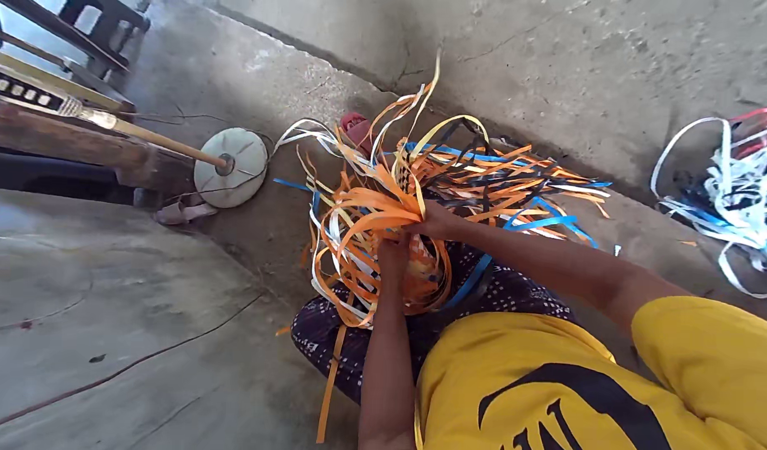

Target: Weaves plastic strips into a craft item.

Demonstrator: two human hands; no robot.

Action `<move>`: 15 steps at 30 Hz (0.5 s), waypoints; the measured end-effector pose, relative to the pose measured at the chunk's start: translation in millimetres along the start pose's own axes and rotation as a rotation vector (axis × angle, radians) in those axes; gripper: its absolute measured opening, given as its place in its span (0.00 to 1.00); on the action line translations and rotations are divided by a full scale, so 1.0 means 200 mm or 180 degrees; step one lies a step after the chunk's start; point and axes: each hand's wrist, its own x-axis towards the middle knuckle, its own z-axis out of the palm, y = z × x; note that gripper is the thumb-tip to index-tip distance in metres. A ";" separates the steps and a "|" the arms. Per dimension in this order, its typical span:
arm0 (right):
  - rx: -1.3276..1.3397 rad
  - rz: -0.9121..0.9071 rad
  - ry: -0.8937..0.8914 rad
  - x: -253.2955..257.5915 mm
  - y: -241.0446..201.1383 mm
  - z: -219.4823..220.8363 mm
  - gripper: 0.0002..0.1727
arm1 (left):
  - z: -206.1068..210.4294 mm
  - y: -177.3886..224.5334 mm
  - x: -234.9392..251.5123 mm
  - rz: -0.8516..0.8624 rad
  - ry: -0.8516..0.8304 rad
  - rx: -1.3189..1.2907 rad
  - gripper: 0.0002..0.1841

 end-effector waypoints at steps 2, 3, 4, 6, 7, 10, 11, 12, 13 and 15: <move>-0.0176 -0.0337 0.0248 -0.01 -0.06 -0.01 0.25 | 0.01 -0.02 0.02 0.0030 0.0076 -0.0060 0.25; -0.0269 -0.0318 0.0339 -0.01 -0.06 -0.02 0.24 | 0.02 -0.03 0.02 0.0009 0.0092 -0.0053 0.25; -0.0458 -0.0158 0.0392 0.00 -0.04 -0.03 0.22 | 0.03 -0.04 0.03 -0.0003 0.0105 0.0008 0.26; -0.1069 0.0765 0.0069 0.02 0.04 -0.06 0.23 | 0.03 -0.03 0.04 -0.0084 0.0079 0.0193 0.27; -0.1270 0.1235 -0.0187 0.04 0.07 -0.07 0.26 | 0.03 -0.03 0.04 -0.0102 0.0056 0.0306 0.27; -0.1084 0.1633 -0.0400 0.09 0.04 -0.05 0.29 | 0.06 -0.03 0.02 0.0253 0.0071 0.0505 0.23; -0.0974 0.1576 -0.0380 0.11 -0.01 -0.05 0.29 | 0.07 -0.03 0.00 0.0385 0.0098 0.0554 0.22; -0.0909 0.1430 -0.0345 0.12 -0.07 -0.03 0.28 | 0.07 -0.02 -0.01 0.0484 0.0143 0.0622 0.21; -0.0835 0.1223 -0.0324 0.14 -0.12 -0.01 0.26 | 0.07 -0.02 -0.02 0.0522 0.0170 0.0700 0.21; -0.0708 0.0712 -0.0256 0.16 -0.26 0.03 0.22 | 0.03 0.02 -0.03 0.0289 0.0021 0.0917 0.24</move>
